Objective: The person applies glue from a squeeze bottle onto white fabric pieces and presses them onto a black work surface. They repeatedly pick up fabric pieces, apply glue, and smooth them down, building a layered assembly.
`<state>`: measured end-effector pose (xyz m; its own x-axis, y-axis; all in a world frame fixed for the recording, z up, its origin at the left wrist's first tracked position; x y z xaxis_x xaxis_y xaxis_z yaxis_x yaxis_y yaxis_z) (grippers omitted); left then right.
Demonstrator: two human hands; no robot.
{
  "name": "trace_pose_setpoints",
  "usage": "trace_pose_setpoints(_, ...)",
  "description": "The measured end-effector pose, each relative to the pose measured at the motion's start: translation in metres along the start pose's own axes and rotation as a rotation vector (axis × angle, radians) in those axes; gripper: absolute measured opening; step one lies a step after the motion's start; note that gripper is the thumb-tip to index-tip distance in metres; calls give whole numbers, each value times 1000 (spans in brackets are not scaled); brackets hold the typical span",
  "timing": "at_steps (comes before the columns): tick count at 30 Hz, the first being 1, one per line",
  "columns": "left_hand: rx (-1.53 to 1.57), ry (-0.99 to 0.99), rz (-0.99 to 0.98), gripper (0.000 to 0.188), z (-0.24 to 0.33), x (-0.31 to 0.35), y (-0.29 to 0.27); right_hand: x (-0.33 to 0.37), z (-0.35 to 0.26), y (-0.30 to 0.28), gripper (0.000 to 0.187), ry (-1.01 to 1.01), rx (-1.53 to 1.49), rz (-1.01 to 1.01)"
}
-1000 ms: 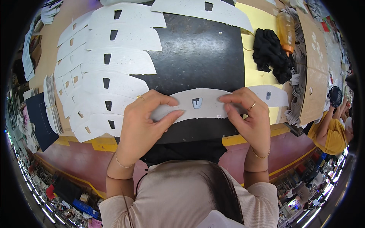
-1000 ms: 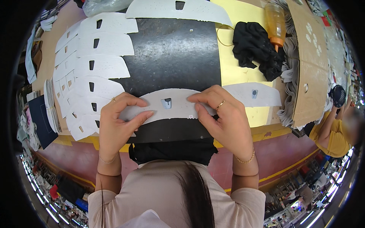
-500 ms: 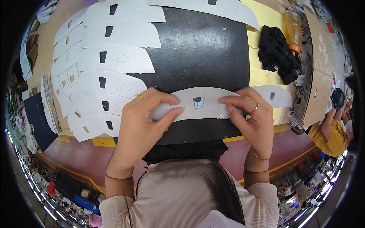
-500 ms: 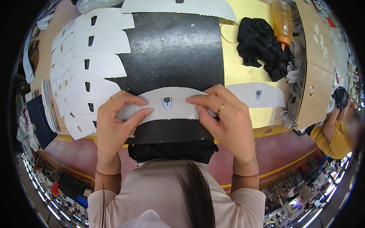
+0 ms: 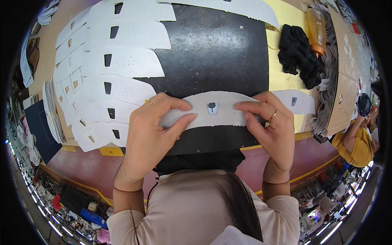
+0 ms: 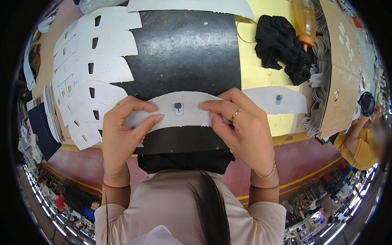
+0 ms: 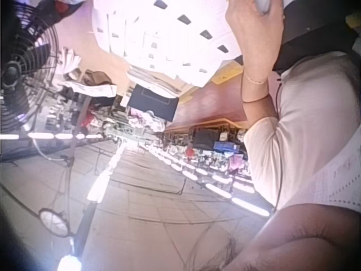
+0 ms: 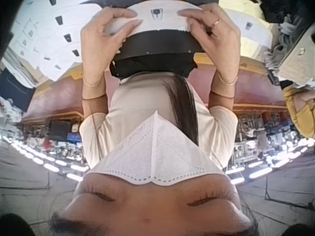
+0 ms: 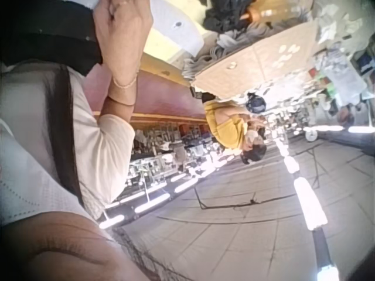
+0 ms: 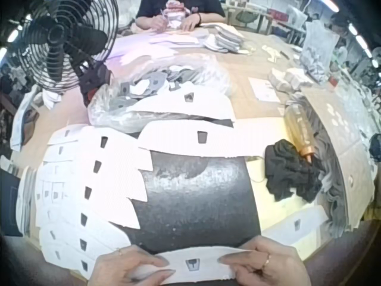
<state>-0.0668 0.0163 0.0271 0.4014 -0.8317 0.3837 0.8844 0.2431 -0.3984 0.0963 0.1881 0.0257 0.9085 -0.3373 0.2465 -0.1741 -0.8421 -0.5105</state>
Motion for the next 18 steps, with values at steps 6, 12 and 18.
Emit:
trace_pose_setpoints(6, -1, -14, -8, 15, 0, 0, 0, -1, -1, 2, 20, 24, -10, 20)
trace_pose_setpoints(12, -46, 35, 3, 16, -2, 0, 0, 0, -2, 2, 20, 21, -12, 23)
trace_pose_setpoints(18, -69, 42, 1, 16, -3, 0, 0, 0, -2, 2, 19, 12, 1, 22)
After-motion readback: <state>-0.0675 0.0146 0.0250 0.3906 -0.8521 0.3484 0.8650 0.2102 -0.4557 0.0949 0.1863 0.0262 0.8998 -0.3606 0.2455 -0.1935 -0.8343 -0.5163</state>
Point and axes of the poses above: each hand's wrist, its own x-axis away from the middle knuckle, its own y-axis out of the palm, z = x × y, the point moved 1 cm from there along -x, towards the middle knuckle, and after that the axes turned 13 degrees about -z, right-handed, at the moved point
